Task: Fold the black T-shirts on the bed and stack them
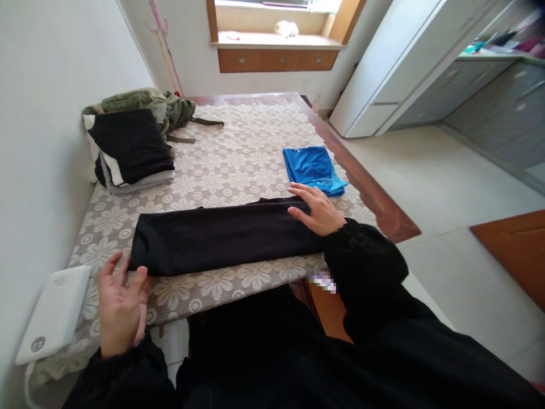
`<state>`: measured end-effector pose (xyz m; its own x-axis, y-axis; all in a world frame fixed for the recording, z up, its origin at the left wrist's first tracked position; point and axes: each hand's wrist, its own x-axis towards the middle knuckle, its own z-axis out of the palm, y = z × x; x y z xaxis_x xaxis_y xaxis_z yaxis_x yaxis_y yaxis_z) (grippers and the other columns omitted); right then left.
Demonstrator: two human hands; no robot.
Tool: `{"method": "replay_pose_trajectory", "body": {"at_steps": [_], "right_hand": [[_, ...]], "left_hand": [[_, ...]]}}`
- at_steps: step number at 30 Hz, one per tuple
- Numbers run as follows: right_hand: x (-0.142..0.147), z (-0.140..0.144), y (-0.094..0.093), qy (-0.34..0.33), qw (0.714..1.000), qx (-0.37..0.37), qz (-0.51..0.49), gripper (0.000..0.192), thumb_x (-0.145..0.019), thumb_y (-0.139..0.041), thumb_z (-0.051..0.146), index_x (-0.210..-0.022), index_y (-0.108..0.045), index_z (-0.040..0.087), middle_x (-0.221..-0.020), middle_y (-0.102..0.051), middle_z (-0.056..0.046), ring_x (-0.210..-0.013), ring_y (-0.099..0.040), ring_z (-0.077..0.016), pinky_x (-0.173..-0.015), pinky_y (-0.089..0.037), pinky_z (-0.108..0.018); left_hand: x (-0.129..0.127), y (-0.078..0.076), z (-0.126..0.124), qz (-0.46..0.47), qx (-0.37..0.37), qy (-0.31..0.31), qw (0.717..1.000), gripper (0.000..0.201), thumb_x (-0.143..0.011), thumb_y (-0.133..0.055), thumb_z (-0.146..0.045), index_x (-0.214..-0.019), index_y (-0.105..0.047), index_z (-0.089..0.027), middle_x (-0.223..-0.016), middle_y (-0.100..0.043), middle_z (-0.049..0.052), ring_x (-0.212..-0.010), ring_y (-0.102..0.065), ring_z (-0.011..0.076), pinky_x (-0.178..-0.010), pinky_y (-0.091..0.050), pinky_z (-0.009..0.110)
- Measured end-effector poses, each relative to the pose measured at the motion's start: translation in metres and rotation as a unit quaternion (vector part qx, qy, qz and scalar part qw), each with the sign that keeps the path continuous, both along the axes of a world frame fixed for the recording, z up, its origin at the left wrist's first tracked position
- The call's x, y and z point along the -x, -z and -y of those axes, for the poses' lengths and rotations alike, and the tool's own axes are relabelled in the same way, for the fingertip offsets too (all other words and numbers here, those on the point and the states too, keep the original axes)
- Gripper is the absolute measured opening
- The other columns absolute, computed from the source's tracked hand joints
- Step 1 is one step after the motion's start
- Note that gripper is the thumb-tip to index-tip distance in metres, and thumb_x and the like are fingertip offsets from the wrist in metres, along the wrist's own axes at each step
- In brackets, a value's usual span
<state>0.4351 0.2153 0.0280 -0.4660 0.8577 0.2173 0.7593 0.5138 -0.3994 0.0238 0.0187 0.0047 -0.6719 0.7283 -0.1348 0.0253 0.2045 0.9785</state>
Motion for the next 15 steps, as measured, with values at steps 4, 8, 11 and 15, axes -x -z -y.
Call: {"method": "replay_pose_trajectory", "body": {"at_steps": [4, 8, 11, 15], "right_hand": [[-0.004, -0.009, 0.009, 0.0, 0.999, 0.002, -0.044, 0.054, -0.103, -0.056, 0.055, -0.145, -0.066, 0.023, -0.157, -0.059, -0.013, -0.147, -0.055, -0.0349, -0.126, -0.041, -0.058], [-0.017, -0.013, 0.02, 0.0, 0.998, 0.015, -0.06, 0.053, -0.102, -0.057, 0.055, -0.142, -0.068, 0.021, -0.154, -0.062, -0.014, -0.144, -0.058, -0.0334, -0.126, -0.043, -0.053], [-0.02, -0.013, 0.026, 0.001, 0.998, 0.022, -0.057, 0.053, -0.102, -0.058, 0.054, -0.143, -0.067, 0.021, -0.153, -0.062, -0.015, -0.144, -0.058, -0.0339, -0.126, -0.043, -0.053], [-0.02, -0.015, 0.033, 0.002, 0.998, 0.029, -0.049, 0.052, -0.101, -0.059, 0.053, -0.143, -0.067, 0.023, -0.154, -0.062, -0.014, -0.144, -0.058, -0.0346, -0.126, -0.043, -0.055]], "left_hand": [[-0.023, -0.005, 0.006, 0.13, -0.06, 0.019, 0.989, 0.051, -0.092, -0.07, -0.04, -0.141, -0.062, -0.051, -0.153, -0.065, -0.004, -0.154, -0.049, 0.0232, -0.133, -0.034, 0.049], [-0.027, -0.002, 0.008, 0.174, -0.043, 0.039, 0.983, 0.041, -0.093, -0.068, -0.046, -0.133, -0.075, -0.042, -0.151, -0.068, 0.0, -0.154, -0.05, 0.0266, -0.135, -0.031, 0.05], [-0.027, 0.002, 0.005, 0.173, -0.048, 0.035, 0.983, 0.051, -0.094, -0.066, -0.048, -0.144, -0.069, -0.037, -0.156, -0.064, 0.002, -0.156, -0.047, 0.0269, -0.135, -0.031, 0.049], [-0.031, 0.007, -0.001, 0.194, -0.075, -0.026, 0.978, 0.05, -0.088, -0.075, -0.038, -0.138, -0.074, -0.034, -0.148, -0.071, 0.003, -0.148, -0.056, 0.024, -0.129, -0.041, 0.042]]}}
